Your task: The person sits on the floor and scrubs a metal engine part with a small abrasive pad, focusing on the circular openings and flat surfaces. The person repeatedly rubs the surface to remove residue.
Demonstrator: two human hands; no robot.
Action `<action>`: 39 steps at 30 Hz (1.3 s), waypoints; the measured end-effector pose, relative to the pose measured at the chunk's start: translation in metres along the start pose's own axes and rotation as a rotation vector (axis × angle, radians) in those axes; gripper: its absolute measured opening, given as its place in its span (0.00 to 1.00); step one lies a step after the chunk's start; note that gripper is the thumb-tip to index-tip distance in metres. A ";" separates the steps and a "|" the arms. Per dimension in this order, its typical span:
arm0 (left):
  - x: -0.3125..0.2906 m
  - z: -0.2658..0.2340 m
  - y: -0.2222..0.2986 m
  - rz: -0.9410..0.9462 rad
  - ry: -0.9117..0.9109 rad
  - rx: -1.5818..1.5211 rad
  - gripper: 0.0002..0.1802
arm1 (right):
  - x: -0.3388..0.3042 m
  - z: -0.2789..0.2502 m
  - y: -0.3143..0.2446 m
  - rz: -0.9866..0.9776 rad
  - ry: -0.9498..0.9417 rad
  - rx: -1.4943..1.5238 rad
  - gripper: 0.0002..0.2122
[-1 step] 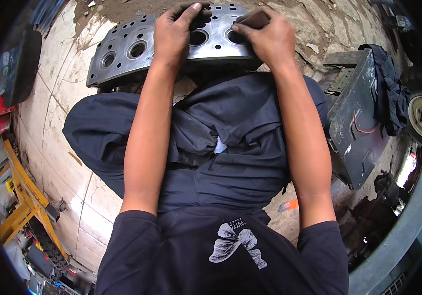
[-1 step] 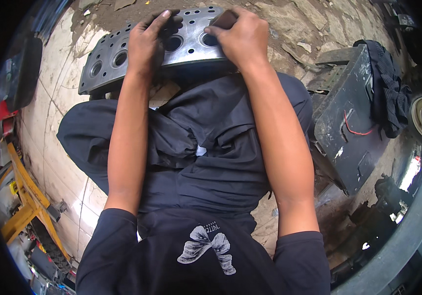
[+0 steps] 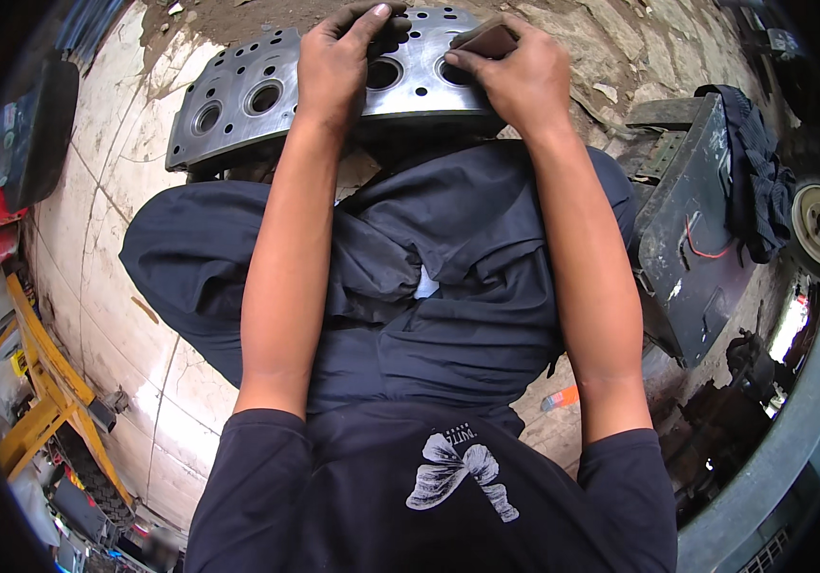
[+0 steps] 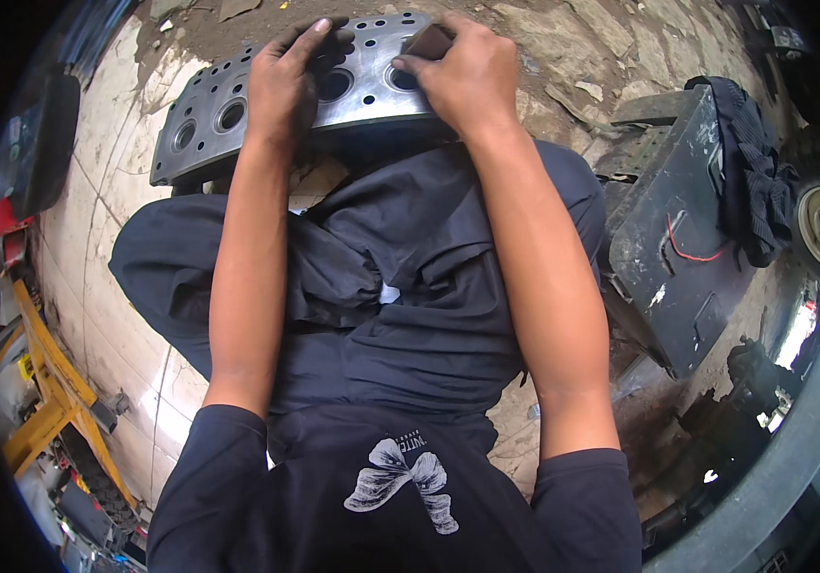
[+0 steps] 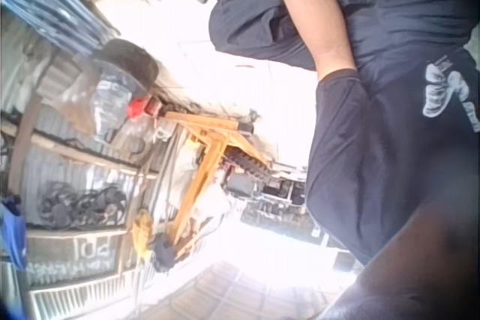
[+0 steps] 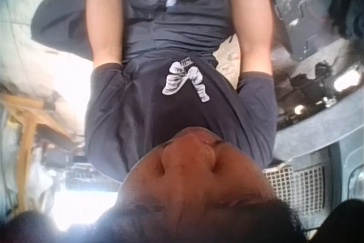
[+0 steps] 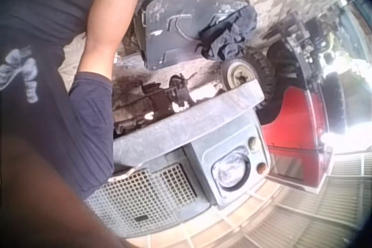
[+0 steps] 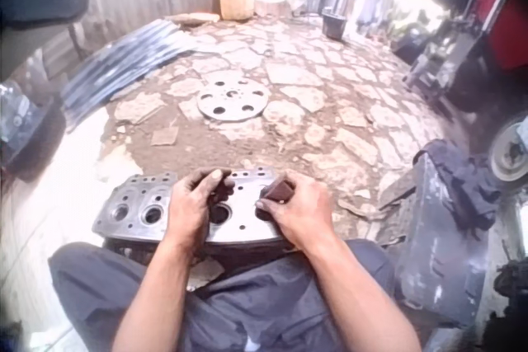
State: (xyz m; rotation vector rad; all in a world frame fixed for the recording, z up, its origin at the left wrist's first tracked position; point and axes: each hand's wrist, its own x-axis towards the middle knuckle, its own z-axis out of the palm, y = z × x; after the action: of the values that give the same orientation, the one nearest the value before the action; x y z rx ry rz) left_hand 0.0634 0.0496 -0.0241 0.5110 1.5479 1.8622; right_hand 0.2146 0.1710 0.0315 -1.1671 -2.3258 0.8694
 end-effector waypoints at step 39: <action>0.011 0.002 0.003 -0.051 0.020 -0.017 0.17 | 0.001 0.026 -0.005 -0.269 0.138 -0.010 0.11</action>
State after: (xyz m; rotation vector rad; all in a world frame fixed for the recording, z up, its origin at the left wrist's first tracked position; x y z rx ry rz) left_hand 0.0567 0.0583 -0.0219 0.4433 1.5427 1.8454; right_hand 0.1964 0.1606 0.0158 -0.8613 -2.3062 0.6597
